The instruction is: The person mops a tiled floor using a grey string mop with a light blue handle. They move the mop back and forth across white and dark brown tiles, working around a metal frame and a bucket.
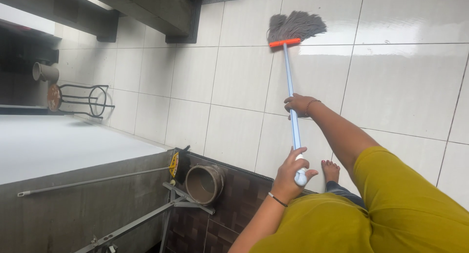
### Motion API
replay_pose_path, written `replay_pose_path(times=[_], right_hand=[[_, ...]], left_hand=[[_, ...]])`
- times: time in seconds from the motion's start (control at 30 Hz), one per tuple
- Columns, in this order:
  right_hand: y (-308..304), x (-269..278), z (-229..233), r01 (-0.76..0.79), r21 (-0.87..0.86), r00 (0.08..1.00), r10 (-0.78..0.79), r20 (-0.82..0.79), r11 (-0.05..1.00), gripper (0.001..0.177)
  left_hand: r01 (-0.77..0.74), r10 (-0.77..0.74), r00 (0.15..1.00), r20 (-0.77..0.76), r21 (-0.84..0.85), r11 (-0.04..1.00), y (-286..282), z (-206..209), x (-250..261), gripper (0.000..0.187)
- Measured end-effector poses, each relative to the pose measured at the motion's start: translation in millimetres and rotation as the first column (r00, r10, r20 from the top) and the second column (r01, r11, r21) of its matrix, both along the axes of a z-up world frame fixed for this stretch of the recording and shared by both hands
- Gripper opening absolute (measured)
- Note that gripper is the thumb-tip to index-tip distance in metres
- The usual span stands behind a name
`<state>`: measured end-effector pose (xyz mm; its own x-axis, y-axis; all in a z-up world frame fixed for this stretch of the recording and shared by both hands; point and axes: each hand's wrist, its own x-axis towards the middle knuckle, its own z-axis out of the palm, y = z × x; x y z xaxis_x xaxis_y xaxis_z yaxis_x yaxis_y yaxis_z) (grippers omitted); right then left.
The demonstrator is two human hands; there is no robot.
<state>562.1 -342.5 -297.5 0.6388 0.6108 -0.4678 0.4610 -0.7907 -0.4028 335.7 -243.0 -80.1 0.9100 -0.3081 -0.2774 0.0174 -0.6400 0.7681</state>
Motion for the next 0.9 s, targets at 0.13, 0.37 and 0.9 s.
replay_pose_path(times=[0.13,0.37,0.9], right_hand=[[-12.2,8.8,16.4,0.070,0.048,0.997,-0.071,0.008,0.996,0.039],[-97.9,2.3,9.0,0.324,-0.018,0.945,-0.322,0.053,0.946,0.036],[-245.6,-207.0,-56.6,0.779,-0.151,0.620,-0.783,0.045,0.608,0.027]], left_hand=[[0.033,-0.029,0.995,0.093,-0.042,0.999,12.4,0.0,19.6,0.036],[0.266,-0.249,0.949,0.195,-0.070,0.961,-20.5,-9.1,50.8,0.039],[0.509,-0.515,0.851,0.102,-0.398,0.763,-35.8,-36.9,26.4,0.027]])
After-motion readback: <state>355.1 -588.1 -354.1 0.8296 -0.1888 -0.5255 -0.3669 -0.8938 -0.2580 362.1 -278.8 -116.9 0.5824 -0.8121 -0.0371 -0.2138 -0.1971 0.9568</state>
